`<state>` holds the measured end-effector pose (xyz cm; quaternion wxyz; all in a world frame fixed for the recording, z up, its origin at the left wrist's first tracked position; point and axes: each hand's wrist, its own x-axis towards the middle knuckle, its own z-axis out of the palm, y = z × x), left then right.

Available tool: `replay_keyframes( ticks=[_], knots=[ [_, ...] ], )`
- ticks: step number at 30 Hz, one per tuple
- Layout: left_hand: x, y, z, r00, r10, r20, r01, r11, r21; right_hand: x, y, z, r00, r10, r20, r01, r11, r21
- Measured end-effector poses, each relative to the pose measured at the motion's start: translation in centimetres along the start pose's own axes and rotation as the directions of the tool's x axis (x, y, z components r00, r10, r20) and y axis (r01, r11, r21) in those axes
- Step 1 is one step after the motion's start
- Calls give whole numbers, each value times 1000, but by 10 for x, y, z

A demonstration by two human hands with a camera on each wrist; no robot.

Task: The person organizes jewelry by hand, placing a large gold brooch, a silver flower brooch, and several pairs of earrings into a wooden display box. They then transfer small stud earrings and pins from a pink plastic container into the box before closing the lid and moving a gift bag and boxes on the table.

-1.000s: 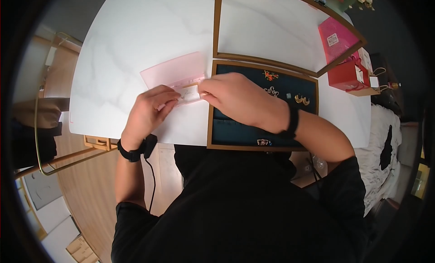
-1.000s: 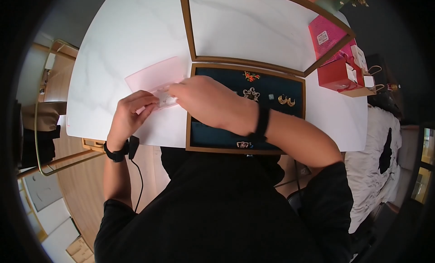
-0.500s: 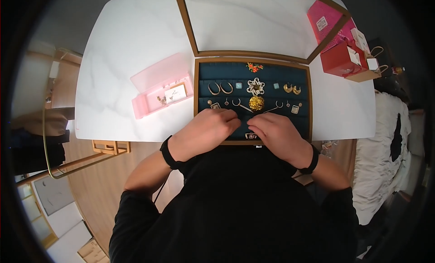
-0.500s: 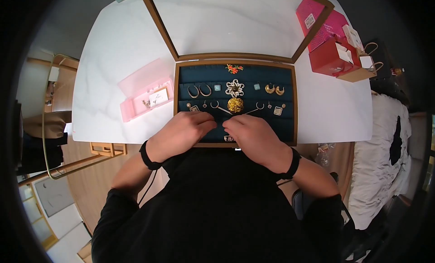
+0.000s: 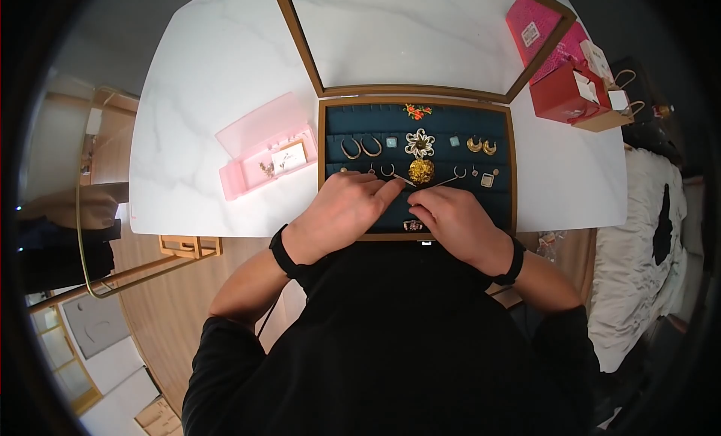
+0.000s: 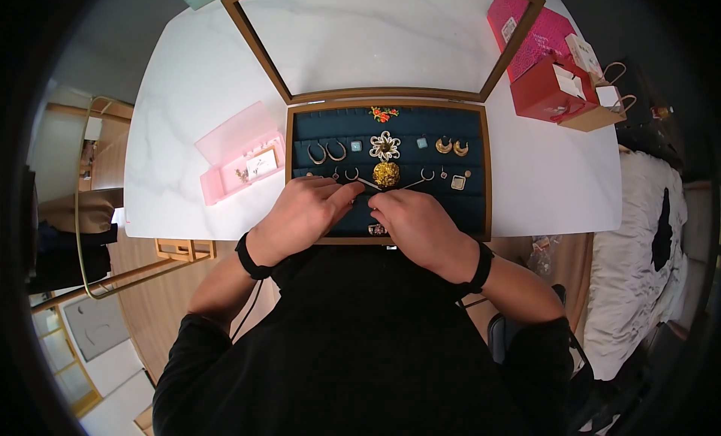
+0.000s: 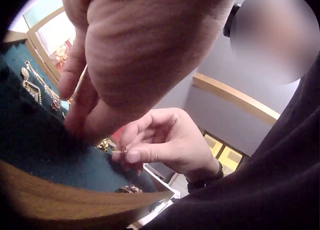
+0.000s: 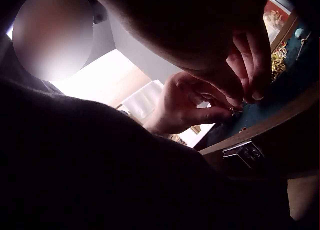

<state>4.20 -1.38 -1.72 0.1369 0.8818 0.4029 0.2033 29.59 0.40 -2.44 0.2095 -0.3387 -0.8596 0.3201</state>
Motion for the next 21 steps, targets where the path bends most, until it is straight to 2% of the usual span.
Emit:
replay_keyframes(
  ticks=[10, 13, 19, 21],
  knots=[
    [3, 1, -4, 999, 38, 15, -39, 998, 55, 4, 3, 3, 999, -44, 22, 46, 998, -52],
    [2, -3, -3, 997, 41, 63, -45, 997, 56, 3, 5, 5, 994, -104, 20, 105, 993, -46],
    [1, -7, -4, 993, 67, 93, -66, 998, -13, 3, 3, 4, 998, -56, 24, 58, 995, -82],
    [2, -6, -3, 997, 62, 53, -58, 995, -77, 2, 4, 5, 998, -57, 26, 59, 995, -76]
  ],
)
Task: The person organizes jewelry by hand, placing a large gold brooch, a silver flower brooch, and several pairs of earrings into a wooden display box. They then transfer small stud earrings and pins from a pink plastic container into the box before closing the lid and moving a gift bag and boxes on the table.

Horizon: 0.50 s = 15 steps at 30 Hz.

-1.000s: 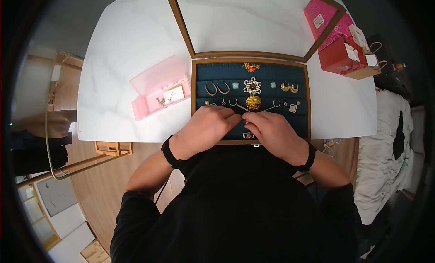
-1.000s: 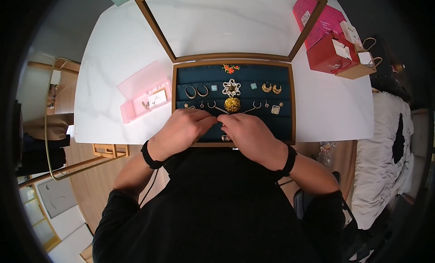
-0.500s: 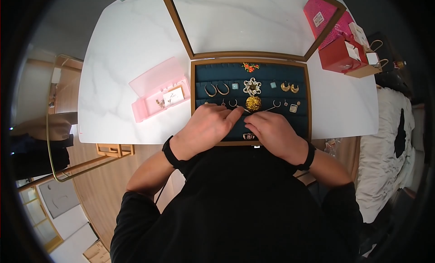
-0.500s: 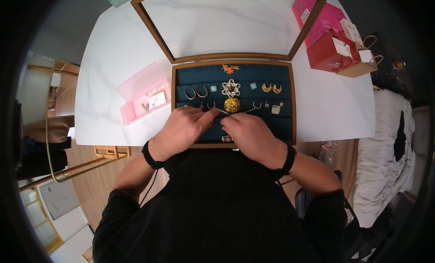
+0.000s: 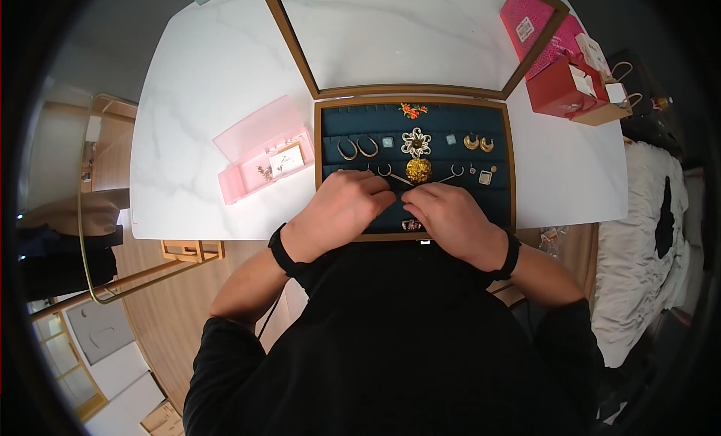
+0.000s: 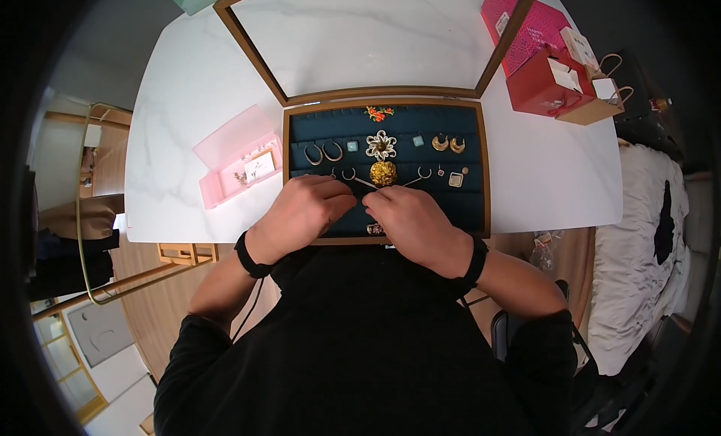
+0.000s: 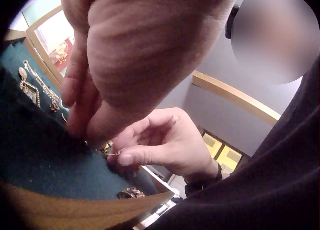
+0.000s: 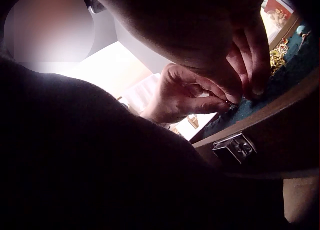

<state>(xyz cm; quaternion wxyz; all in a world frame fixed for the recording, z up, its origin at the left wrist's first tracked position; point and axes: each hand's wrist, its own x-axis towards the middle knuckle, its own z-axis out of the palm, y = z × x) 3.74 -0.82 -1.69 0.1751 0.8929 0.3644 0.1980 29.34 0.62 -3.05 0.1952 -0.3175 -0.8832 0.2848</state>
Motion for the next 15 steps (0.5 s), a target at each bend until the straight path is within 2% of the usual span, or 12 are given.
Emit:
replay_keyframes(
  ticks=[7, 9, 12, 15],
  knots=[
    [0, -2, 3, 1000, -12, 18, 13, 1000, -25, 0, 1, -1, 1000, -19, 4, 19, 1000, -6],
    [2, 0, 3, 999, -25, 22, 25, 1000, 6, 1, 0, -1, 997, -78, -26, 78, 997, 1],
    [1, 1, 5, 998, -58, -30, 59, 998, 33, 1, -5, -3, 999, -45, -27, 45, 999, -8],
    [-1, 1, 3, 996, -90, -11, 91, 995, 32, -2, 0, -2, 1000, -24, 7, 24, 999, -37]
  ],
)
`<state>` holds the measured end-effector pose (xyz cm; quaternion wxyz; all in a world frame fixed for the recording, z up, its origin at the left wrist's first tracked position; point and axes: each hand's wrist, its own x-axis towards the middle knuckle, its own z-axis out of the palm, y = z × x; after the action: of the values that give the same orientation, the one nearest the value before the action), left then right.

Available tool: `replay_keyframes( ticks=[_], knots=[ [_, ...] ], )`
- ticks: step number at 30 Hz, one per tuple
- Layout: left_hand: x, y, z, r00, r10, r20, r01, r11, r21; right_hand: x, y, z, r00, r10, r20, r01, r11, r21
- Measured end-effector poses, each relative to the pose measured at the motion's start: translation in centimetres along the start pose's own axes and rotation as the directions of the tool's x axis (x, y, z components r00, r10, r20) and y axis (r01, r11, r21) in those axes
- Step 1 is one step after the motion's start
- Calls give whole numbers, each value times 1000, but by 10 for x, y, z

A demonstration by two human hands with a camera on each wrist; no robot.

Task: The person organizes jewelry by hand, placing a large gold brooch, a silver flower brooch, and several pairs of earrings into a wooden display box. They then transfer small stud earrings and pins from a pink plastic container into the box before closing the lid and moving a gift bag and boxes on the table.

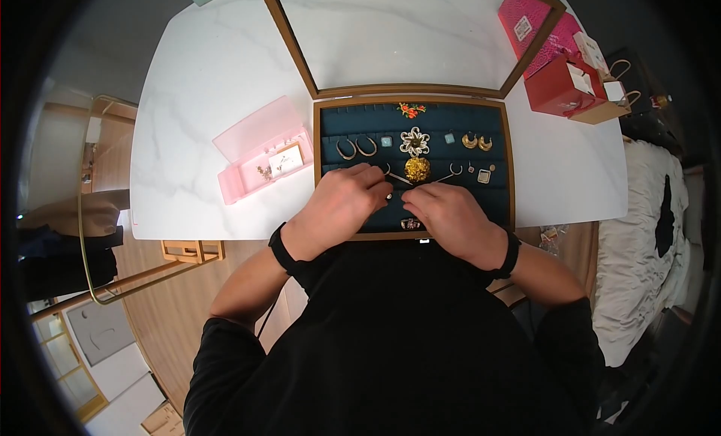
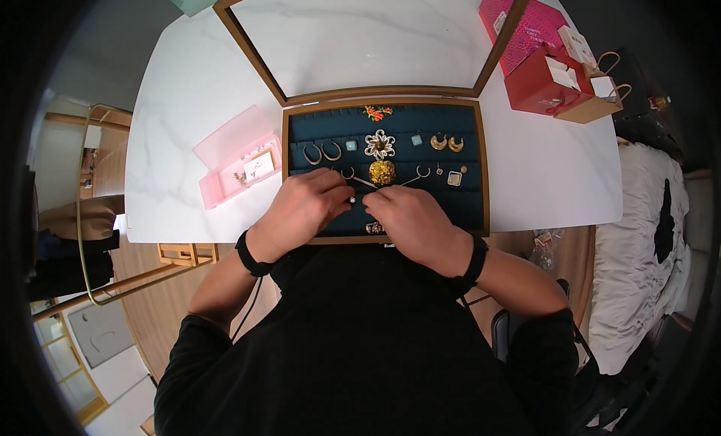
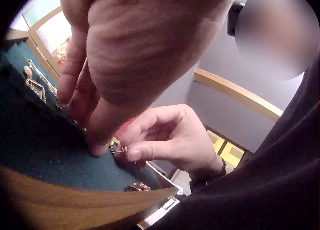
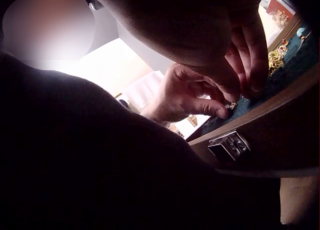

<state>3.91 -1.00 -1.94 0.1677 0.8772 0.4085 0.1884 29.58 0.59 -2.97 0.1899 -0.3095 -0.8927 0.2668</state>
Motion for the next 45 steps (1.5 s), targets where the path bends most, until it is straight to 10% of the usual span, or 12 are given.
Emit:
replay_keyframes(
  ticks=[45],
  knots=[
    [-17, 2, -9, 1000, -24, -11, 24, 999, 41, 13, -3, 3, 999, -28, 39, 27, 999, 18]
  ],
)
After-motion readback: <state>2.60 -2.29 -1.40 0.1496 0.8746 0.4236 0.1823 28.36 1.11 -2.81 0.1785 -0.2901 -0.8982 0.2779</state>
